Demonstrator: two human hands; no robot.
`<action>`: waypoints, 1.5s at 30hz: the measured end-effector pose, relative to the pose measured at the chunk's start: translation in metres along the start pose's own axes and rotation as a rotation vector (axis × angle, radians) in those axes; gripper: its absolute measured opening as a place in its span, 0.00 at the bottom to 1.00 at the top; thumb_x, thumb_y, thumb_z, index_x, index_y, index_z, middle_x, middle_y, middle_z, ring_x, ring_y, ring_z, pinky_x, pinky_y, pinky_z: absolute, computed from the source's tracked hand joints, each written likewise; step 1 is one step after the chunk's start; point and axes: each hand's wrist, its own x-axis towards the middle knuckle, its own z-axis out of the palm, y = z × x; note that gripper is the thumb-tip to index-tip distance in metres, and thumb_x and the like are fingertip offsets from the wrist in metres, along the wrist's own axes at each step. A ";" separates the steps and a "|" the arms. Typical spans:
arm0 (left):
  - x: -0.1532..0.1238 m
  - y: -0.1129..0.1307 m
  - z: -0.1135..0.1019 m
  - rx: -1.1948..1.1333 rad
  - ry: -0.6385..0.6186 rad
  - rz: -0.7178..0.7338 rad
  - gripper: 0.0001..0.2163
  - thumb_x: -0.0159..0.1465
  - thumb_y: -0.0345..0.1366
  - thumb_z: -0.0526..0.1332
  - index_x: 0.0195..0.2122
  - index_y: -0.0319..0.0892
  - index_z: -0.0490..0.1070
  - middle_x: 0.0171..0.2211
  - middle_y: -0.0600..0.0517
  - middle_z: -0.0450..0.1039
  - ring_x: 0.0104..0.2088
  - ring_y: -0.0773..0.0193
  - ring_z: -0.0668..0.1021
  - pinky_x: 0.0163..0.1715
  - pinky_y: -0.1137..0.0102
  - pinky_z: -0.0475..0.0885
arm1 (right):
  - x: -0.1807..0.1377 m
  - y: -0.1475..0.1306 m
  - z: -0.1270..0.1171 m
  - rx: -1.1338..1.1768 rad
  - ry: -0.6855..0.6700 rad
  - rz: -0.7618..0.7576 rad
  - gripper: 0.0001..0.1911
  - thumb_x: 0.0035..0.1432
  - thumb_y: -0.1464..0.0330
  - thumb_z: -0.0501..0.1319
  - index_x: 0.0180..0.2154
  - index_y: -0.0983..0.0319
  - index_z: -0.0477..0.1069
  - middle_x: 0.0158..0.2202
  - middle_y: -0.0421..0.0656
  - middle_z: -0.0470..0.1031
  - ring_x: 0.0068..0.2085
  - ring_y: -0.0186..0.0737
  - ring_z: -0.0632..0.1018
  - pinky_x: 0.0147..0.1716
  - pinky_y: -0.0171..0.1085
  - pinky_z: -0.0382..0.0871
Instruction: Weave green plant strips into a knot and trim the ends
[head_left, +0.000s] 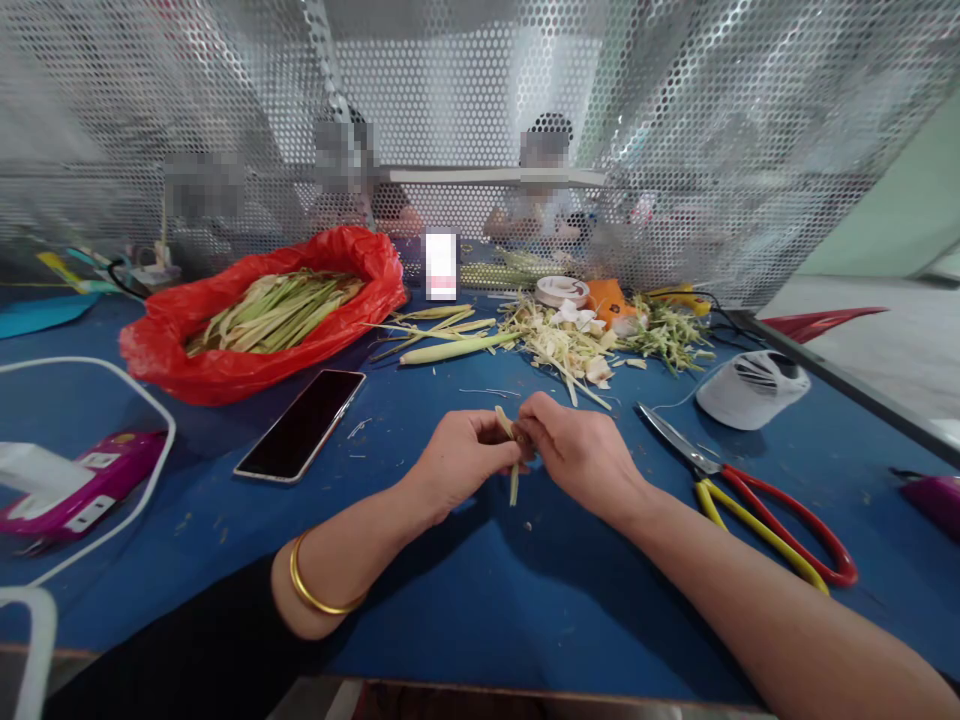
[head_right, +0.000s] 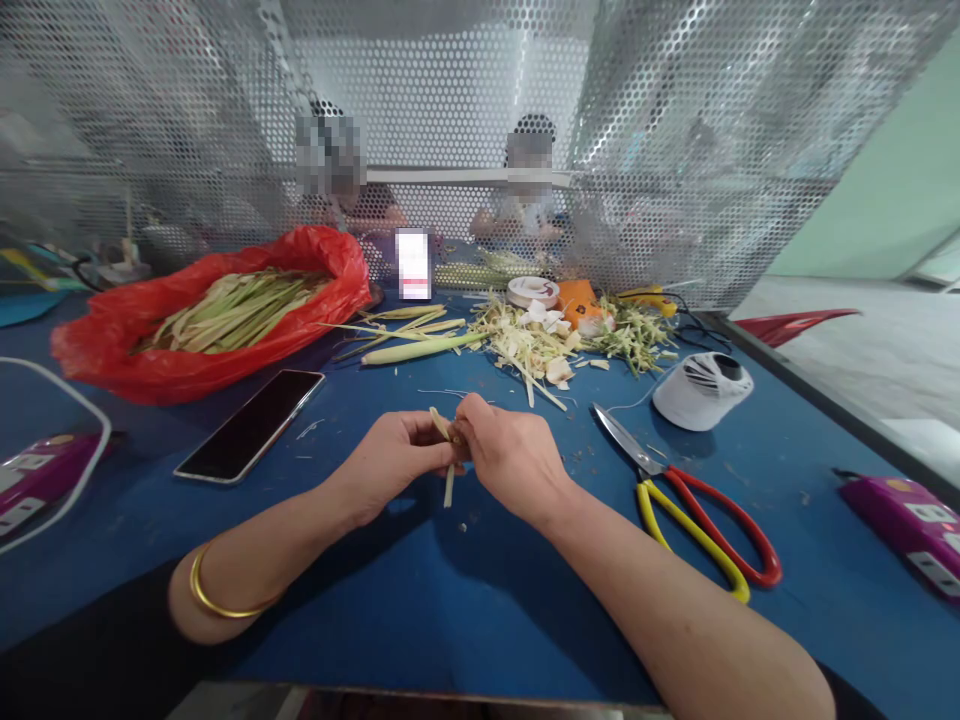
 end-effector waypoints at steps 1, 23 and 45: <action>0.000 0.000 0.000 0.025 -0.009 0.017 0.01 0.50 0.28 0.63 0.25 0.39 0.72 0.23 0.53 0.75 0.26 0.67 0.77 0.31 0.73 0.71 | 0.000 -0.001 -0.001 0.038 -0.002 0.026 0.08 0.62 0.67 0.49 0.34 0.59 0.65 0.21 0.38 0.72 0.21 0.35 0.69 0.21 0.32 0.49; 0.006 0.005 -0.009 0.005 0.343 0.119 0.03 0.51 0.33 0.66 0.27 0.40 0.76 0.23 0.53 0.75 0.26 0.67 0.76 0.30 0.73 0.72 | 0.006 0.006 0.006 0.775 -0.200 0.329 0.10 0.57 0.66 0.57 0.25 0.61 0.65 0.21 0.35 0.68 0.18 0.29 0.66 0.19 0.30 0.57; -0.001 -0.002 -0.003 0.231 0.023 0.142 0.04 0.51 0.30 0.63 0.28 0.40 0.71 0.24 0.55 0.74 0.28 0.66 0.77 0.30 0.74 0.69 | 0.002 0.002 0.003 0.267 0.036 0.087 0.07 0.61 0.69 0.52 0.29 0.59 0.64 0.21 0.37 0.68 0.22 0.35 0.67 0.23 0.32 0.56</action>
